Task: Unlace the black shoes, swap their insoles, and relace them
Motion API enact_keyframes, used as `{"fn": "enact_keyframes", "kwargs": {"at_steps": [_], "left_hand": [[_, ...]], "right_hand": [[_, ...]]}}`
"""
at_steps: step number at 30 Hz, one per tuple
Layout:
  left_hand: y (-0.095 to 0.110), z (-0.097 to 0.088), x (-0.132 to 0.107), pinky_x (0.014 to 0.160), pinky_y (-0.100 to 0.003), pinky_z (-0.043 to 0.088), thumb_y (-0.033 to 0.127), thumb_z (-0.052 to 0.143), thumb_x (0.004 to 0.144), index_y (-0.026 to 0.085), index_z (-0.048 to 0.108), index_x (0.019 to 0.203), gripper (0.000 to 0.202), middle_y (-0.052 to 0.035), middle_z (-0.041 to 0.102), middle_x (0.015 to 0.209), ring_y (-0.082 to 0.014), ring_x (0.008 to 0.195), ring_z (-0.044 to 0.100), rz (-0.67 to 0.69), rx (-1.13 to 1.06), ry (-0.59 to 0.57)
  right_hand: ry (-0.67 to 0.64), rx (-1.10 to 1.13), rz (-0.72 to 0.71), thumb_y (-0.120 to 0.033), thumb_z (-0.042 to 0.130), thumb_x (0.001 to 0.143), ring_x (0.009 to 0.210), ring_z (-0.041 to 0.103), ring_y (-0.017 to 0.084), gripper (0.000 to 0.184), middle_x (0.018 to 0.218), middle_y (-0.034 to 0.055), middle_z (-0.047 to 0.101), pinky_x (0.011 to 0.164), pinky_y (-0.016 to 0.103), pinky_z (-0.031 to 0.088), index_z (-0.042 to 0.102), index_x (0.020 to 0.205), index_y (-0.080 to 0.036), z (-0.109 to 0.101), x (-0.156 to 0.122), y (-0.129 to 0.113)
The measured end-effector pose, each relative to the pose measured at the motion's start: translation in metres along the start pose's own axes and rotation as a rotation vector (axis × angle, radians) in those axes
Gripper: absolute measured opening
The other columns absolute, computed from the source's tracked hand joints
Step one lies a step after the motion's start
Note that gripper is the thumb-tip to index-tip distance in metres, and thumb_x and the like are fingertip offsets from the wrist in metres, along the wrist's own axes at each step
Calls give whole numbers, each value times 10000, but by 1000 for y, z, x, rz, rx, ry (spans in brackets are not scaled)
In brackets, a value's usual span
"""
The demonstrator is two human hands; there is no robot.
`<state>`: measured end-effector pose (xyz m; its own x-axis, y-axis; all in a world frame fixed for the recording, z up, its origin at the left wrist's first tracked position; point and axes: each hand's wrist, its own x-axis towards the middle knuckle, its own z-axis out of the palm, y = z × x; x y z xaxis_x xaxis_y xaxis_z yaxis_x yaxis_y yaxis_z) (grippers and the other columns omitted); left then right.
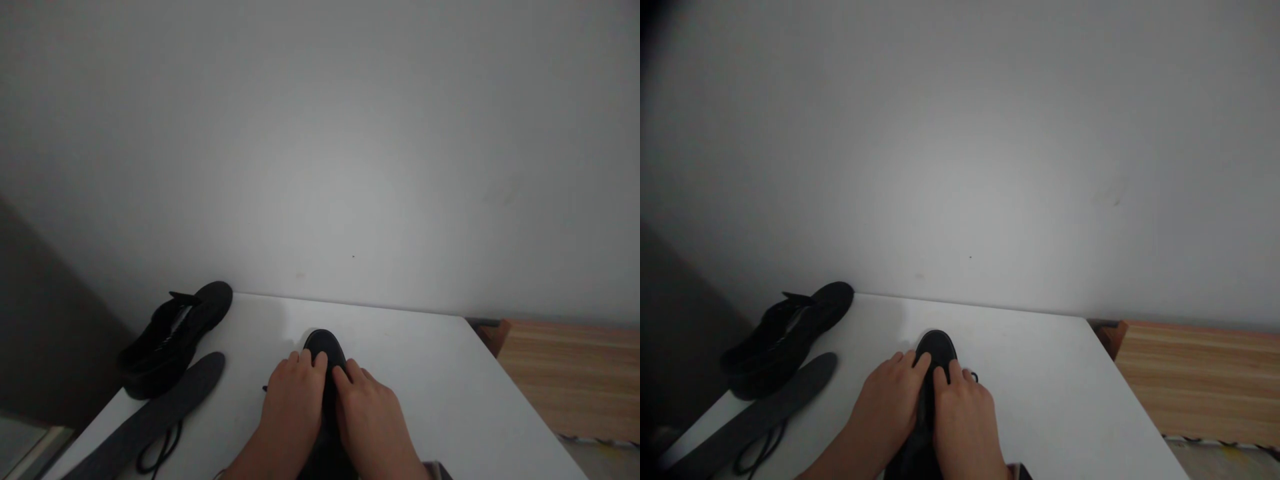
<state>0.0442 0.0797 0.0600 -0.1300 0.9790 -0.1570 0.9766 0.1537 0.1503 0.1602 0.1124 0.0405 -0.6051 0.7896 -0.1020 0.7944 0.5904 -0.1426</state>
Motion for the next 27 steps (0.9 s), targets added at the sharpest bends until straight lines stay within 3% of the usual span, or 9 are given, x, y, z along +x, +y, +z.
{"fn": "enact_keyframes", "kwargs": {"at_steps": [5,9,11,14,18,20,21,24,27], "left_hand": [[-4,7,-3,883,-513,525,8,325,858,172,675,1062,437,-147,678,1084,-339,1040,637,20,20,83],[-6,11,-6,872,-528,500,66,374,899,184,678,960,332,-136,654,1079,-334,1007,612,83,-56,231],[-9,7,-11,850,-486,508,112,389,934,187,648,929,270,-102,658,1005,-292,952,615,148,-266,300],[-20,-11,-23,762,-352,540,240,413,991,213,603,927,202,-45,668,913,-208,868,643,244,-770,434],[-51,-46,-40,703,-294,577,253,527,968,255,563,995,44,12,690,806,-161,733,682,287,-1267,901],[-67,-59,-45,601,-273,556,222,600,924,243,574,991,75,19,675,736,-154,635,634,340,-1390,1083],[-74,-62,-46,558,-254,525,204,637,896,236,582,977,102,22,662,707,-145,604,597,353,-1423,1127],[-89,-59,-48,501,-206,409,227,675,868,232,595,937,106,49,577,633,-106,551,470,255,-1401,1170],[-95,-45,-47,529,-206,396,380,673,849,240,608,900,163,45,571,677,-110,597,496,2,-1080,998]], "right_hand": [[48,31,-10,1,441,886,936,694,282,364,1075,100,688,754,393,582,660,1091,-205,7,-2,4],[200,161,-73,5,452,866,1000,619,317,342,1141,135,635,841,489,537,644,1079,-181,17,-3,6],[313,339,-147,-18,440,893,997,582,303,275,1110,134,615,870,512,506,609,1048,-171,15,-4,7],[464,750,-273,-122,402,985,960,575,228,160,1025,83,603,847,411,510,537,1008,-204,-4,-12,11],[758,1263,-331,-214,430,1033,898,616,148,138,900,-1,630,823,286,524,552,988,-261,-52,-34,24],[953,1468,-357,-266,566,986,741,584,124,32,773,-31,582,727,245,536,581,962,-250,-73,-43,32],[1031,1537,-343,-279,660,931,678,546,110,73,734,-40,556,656,215,523,599,944,-241,-80,-46,37],[1083,1636,-199,-315,806,801,587,443,84,228,691,-47,518,534,166,447,618,894,-225,-82,-48,52],[935,1520,-17,-394,766,824,580,433,80,237,730,-35,539,494,157,386,608,919,-246,-61,-41,69]]}}
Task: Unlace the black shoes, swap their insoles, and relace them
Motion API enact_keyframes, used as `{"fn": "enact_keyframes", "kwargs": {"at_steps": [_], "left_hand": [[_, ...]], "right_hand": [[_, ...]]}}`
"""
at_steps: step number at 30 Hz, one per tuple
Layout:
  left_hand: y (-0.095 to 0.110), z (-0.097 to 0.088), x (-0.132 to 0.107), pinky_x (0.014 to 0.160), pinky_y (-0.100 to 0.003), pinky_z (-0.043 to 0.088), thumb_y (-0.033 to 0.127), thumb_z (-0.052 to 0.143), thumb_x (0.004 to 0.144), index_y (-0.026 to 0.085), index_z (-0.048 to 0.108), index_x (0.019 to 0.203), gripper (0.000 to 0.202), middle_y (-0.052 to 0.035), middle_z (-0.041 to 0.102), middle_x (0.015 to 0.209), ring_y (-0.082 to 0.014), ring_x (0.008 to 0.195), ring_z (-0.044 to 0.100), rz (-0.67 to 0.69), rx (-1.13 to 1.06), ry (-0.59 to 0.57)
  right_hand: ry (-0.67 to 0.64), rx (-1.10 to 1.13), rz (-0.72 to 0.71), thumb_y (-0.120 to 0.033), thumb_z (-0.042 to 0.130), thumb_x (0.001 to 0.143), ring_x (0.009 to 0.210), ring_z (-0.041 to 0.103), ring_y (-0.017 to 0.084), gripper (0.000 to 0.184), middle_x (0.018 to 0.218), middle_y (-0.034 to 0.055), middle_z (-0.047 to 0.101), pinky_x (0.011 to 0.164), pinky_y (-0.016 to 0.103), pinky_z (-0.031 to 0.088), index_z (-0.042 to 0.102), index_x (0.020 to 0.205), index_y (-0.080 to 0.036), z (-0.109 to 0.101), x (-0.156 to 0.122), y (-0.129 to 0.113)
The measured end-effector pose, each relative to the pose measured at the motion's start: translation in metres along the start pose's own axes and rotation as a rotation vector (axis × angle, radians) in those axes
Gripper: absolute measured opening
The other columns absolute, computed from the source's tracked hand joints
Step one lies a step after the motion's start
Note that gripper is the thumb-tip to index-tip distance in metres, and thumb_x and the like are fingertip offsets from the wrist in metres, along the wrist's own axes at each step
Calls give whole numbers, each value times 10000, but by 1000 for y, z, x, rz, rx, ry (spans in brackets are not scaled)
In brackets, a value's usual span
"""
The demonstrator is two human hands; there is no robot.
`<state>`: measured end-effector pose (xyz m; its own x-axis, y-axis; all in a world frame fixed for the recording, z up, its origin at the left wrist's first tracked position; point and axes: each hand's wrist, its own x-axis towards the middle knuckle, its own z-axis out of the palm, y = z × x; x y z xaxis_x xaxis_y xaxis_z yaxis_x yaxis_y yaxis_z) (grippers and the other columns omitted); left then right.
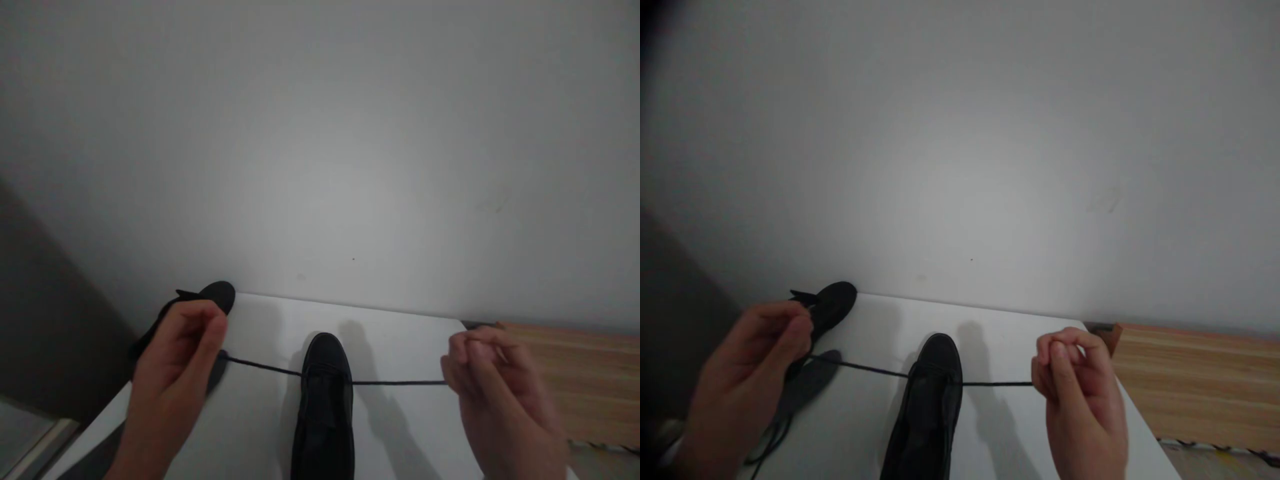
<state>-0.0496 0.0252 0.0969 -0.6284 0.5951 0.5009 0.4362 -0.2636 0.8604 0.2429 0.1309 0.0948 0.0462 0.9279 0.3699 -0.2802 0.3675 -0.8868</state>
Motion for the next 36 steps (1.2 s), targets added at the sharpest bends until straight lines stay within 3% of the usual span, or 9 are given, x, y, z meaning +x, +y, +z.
{"fn": "enact_keyframes", "kwargs": {"at_steps": [4,7,9,13,16,19,24,27,36], "left_hand": [[-20,11,-14,515,-257,352,490,579,865,246,676,852,262,49,533,558,-136,506,462,-115,472,-488],[-33,26,-26,715,-284,451,467,511,920,270,709,1000,291,0,730,905,-168,722,622,-149,518,-766],[-38,36,-34,827,-305,456,461,494,931,272,693,1087,316,-25,740,1069,-201,899,661,-173,497,-871],[-41,43,-42,682,-283,406,476,491,929,225,692,949,323,-9,712,773,-198,753,640,-234,518,-997],[-41,43,-42,627,-264,366,423,448,954,200,639,775,344,14,626,692,-162,686,574,-230,425,-993],[-42,44,-43,674,-261,426,402,434,960,198,612,781,325,-21,638,903,-156,769,587,-217,326,-895],[-44,47,-49,989,-345,462,363,441,959,211,635,802,292,-81,558,1348,-222,1243,538,-225,232,-892],[-45,48,-52,1120,-419,377,316,451,955,218,653,839,253,-86,598,1326,-231,1281,519,-174,222,-875],[-42,42,-59,910,-335,528,355,476,941,206,633,742,294,-97,636,1139,-240,1148,596,-192,212,-780]], "right_hand": [[-323,-515,110,-477,585,924,672,532,131,241,765,-5,584,567,216,422,616,913,-238,-7,-6,34],[-603,-750,230,-511,487,952,698,591,171,328,838,31,678,636,280,446,635,993,-220,0,-18,51],[-742,-850,294,-514,501,943,729,634,194,344,864,43,722,681,302,450,647,1032,-215,5,-26,58],[-885,-974,331,-464,591,895,651,622,197,273,692,16,688,605,284,409,660,902,-199,8,-36,66],[-833,-872,281,-396,546,919,642,591,172,269,681,6,640,590,266,421,607,742,-203,5,-37,69],[-734,-722,189,-364,542,928,883,664,212,300,898,66,686,736,291,514,557,672,-208,5,-36,71],[-752,-647,172,-296,541,958,1215,615,251,248,1244,113,676,1003,377,489,600,731,-213,12,-42,68],[-807,-672,123,-245,546,953,1181,642,242,154,1235,105,699,1029,396,479,651,842,-217,17,-45,63],[-699,-710,65,-386,491,989,1032,677,211,326,1127,101,691,881,289,541,659,777,-205,9,-43,62]]}}
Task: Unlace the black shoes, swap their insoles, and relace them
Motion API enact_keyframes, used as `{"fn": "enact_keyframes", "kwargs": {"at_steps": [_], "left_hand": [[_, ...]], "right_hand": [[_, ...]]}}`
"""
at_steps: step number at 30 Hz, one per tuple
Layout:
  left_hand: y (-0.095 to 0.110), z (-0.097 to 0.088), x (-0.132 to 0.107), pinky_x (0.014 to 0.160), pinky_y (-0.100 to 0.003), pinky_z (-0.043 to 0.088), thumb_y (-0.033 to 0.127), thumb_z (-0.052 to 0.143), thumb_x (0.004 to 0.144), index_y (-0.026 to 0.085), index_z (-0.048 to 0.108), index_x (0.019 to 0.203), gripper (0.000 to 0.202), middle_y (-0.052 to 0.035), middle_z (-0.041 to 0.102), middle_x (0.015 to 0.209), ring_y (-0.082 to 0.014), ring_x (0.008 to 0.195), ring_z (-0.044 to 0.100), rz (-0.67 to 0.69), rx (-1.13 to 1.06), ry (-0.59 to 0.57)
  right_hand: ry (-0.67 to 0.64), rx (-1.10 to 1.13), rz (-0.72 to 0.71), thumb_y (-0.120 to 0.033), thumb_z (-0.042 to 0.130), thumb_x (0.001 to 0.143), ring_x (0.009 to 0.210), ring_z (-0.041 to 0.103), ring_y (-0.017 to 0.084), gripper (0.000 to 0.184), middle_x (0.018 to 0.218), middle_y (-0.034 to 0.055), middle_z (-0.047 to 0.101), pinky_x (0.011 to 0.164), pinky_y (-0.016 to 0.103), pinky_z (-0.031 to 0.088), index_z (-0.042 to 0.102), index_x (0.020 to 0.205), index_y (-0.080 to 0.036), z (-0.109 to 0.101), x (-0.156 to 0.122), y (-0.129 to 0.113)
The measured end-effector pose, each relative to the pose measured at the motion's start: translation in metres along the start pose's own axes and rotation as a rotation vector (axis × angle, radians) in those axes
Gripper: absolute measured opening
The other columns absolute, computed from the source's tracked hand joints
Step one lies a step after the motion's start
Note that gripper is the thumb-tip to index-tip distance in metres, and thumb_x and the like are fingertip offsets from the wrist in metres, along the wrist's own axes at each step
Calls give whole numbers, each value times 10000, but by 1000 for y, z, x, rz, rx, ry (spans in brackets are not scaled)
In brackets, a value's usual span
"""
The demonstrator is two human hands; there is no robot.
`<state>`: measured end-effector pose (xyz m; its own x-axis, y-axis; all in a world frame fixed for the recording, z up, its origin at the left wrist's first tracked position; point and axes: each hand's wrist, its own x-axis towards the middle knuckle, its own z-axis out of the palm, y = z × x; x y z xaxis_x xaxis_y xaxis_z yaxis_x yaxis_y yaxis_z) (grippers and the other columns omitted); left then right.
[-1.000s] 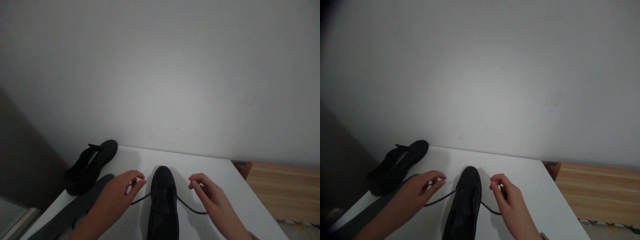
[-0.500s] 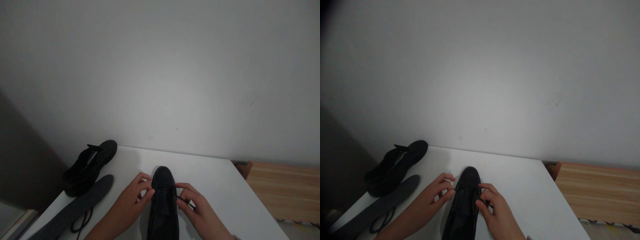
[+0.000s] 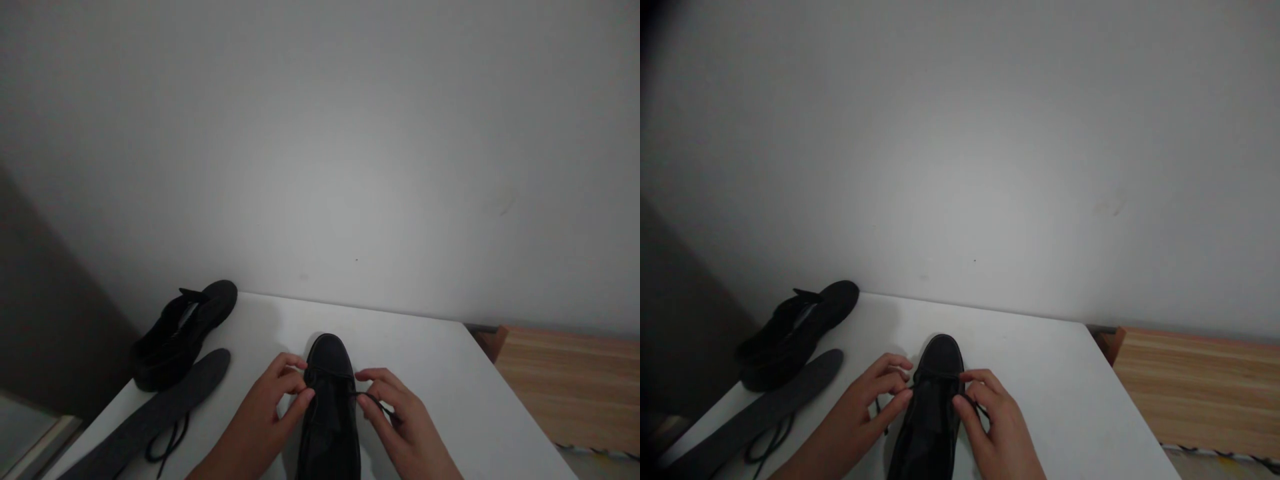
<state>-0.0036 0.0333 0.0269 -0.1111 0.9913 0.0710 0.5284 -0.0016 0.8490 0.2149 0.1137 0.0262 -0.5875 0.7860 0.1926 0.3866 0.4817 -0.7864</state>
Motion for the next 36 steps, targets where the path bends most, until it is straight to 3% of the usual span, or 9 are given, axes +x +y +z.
{"fn": "enact_keyframes", "kwargs": {"at_steps": [5,8,11,14,16,18,26,30,36], "left_hand": [[3,2,-4,915,-334,545,452,501,909,203,655,713,353,-140,576,1331,-288,1377,445,-143,-210,-83],[9,2,-4,934,-379,543,493,530,873,208,620,666,364,-151,561,1402,-318,1463,327,-194,-292,-116],[15,0,-2,935,-425,538,497,541,850,218,565,629,357,-163,561,1423,-328,1518,192,-209,-320,-156],[18,-2,-1,931,-441,535,495,552,839,215,552,625,352,-136,434,1542,-328,1532,127,-208,-332,-178],[18,-3,-1,952,-449,523,498,559,840,213,560,628,355,-124,418,1554,-325,1533,119,-207,-345,-181],[18,-4,-2,989,-460,503,499,563,846,215,574,625,360,-125,479,1512,-309,1537,89,-195,-356,-189],[16,-3,-5,1088,-549,416,475,623,833,211,665,639,330,-102,520,1482,-297,1533,63,-194,-409,-218],[22,-5,-5,1136,-582,344,444,638,830,219,662,619,309,-93,623,1376,-274,1537,21,-194,-451,-238],[25,-8,-4,1201,-578,223,468,669,810,215,664,609,323,-80,579,1428,-275,1538,36,-209,-471,-269]], "right_hand": [[-7,107,141,-518,496,956,836,702,217,442,1118,116,729,603,246,555,682,710,-201,3,-11,2],[-62,181,233,-584,488,935,700,688,206,522,1165,124,731,550,267,535,638,629,-189,3,-15,0],[-131,294,296,-647,470,915,694,711,230,572,1234,129,709,621,328,563,609,608,-184,1,-15,3],[-124,380,283,-657,487,902,1034,711,336,578,1231,131,714,910,449,540,557,553,-201,2,-16,9],[-122,422,244,-645,501,902,1341,517,358,588,1250,141,703,1082,510,414,504,499,-217,3,-17,12],[-126,465,215,-642,516,895,1471,320,327,595,1328,144,653,1142,531,335,485,468,-228,5,-17,14],[-269,553,130,-552,597,878,1387,421,329,506,1541,102,366,1125,462,370,509,514,-212,0,-15,1],[-259,538,65,-364,620,882,1375,440,330,418,1544,110,387,1131,479,358,503,515,-203,1,-15,4],[-280,463,-3,-217,623,854,1453,279,298,338,1521,125,445,1157,470,323,556,522,-201,1,-14,6]]}}
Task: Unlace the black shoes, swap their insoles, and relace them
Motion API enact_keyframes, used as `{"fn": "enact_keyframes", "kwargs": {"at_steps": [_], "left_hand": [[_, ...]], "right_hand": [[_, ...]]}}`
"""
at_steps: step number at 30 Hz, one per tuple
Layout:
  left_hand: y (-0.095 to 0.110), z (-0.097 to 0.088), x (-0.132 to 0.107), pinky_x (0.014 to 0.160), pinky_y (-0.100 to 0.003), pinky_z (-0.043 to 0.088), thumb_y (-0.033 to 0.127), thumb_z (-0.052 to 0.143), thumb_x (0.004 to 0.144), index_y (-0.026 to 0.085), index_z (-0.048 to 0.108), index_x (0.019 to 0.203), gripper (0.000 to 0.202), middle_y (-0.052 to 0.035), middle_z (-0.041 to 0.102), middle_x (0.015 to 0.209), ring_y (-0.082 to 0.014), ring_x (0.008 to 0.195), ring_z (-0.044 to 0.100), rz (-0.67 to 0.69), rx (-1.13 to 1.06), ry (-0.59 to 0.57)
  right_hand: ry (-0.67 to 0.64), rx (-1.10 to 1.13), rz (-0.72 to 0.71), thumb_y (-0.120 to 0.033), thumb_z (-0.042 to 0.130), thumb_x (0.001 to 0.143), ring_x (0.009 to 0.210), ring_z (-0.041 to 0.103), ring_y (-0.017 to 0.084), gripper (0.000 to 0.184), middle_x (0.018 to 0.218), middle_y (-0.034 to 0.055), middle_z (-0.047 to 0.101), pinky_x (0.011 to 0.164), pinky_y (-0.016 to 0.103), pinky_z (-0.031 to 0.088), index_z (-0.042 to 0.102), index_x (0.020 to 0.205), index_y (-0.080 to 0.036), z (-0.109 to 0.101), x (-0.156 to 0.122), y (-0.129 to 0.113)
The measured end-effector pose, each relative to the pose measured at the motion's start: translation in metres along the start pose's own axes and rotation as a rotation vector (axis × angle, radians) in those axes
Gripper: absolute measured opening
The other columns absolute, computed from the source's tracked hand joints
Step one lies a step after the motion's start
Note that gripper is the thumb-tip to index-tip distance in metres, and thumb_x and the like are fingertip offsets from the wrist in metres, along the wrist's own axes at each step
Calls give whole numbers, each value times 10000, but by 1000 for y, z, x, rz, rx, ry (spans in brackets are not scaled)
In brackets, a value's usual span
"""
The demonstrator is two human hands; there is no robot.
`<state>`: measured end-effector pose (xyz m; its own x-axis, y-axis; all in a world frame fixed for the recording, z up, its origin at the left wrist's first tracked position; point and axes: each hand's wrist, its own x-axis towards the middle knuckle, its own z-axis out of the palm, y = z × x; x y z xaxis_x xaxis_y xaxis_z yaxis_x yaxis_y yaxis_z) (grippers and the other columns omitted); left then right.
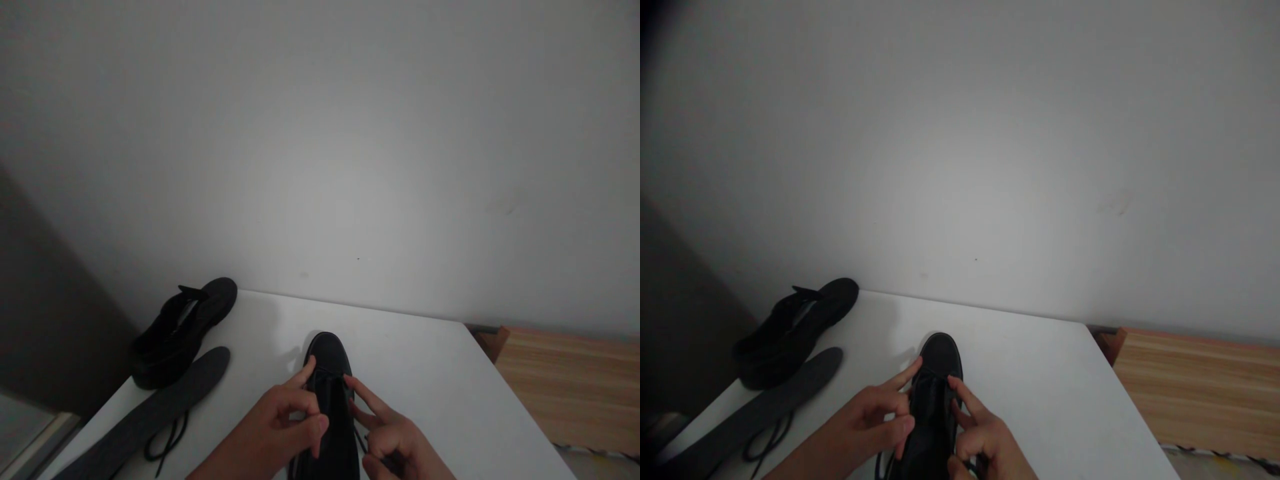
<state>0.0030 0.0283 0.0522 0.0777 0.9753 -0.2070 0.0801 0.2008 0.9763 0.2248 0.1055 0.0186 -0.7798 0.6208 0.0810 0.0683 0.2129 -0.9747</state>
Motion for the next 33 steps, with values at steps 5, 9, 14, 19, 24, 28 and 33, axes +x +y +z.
{"fn": "enact_keyframes", "kwargs": {"at_steps": [5,9,14,19,24,28,33], "left_hand": [[-12,-11,1,1227,-533,137,505,666,833,219,684,670,330,-62,568,1445,-268,1535,142,28,-26,-19],[-15,-20,-2,1157,-442,310,537,620,863,214,682,732,354,-85,558,1419,-268,1473,299,77,5,42],[8,-22,-10,774,-288,458,560,555,888,189,649,737,412,-29,651,803,-175,800,597,70,108,59],[32,-8,-9,808,-274,433,480,553,908,179,681,777,352,-33,684,875,-174,866,591,160,104,-63],[35,3,7,749,-271,412,390,529,920,175,660,769,293,-19,632,813,-159,794,554,243,191,-103],[33,-3,18,688,-267,388,433,556,909,169,652,725,336,-10,578,743,-146,734,518,319,101,-105],[37,-6,26,747,-292,420,483,579,907,164,693,713,391,-39,616,775,-173,792,577,371,34,-84]], "right_hand": [[6,6,52,-341,600,921,1404,420,303,395,1509,116,474,1138,480,365,607,553,-198,-2,-1,-5],[98,-114,85,-478,527,963,1307,565,285,479,1504,111,501,1089,420,441,702,620,-194,-8,-3,-12],[187,-442,59,-454,478,989,781,651,167,450,876,72,657,621,233,490,652,663,-196,-16,-1,-41],[206,-406,-44,-397,490,994,722,583,142,413,751,30,594,638,236,435,598,653,-190,-6,16,-68],[250,-321,-124,-370,529,977,699,554,133,410,720,18,563,623,244,406,609,622,-182,10,36,-78],[266,-215,-168,-417,523,977,688,554,134,407,699,16,576,642,247,420,613,658,-181,4,40,-81],[256,74,-46,-520,464,980,686,580,148,415,726,22,618,646,260,464,680,838,-196,-9,45,-65]]}}
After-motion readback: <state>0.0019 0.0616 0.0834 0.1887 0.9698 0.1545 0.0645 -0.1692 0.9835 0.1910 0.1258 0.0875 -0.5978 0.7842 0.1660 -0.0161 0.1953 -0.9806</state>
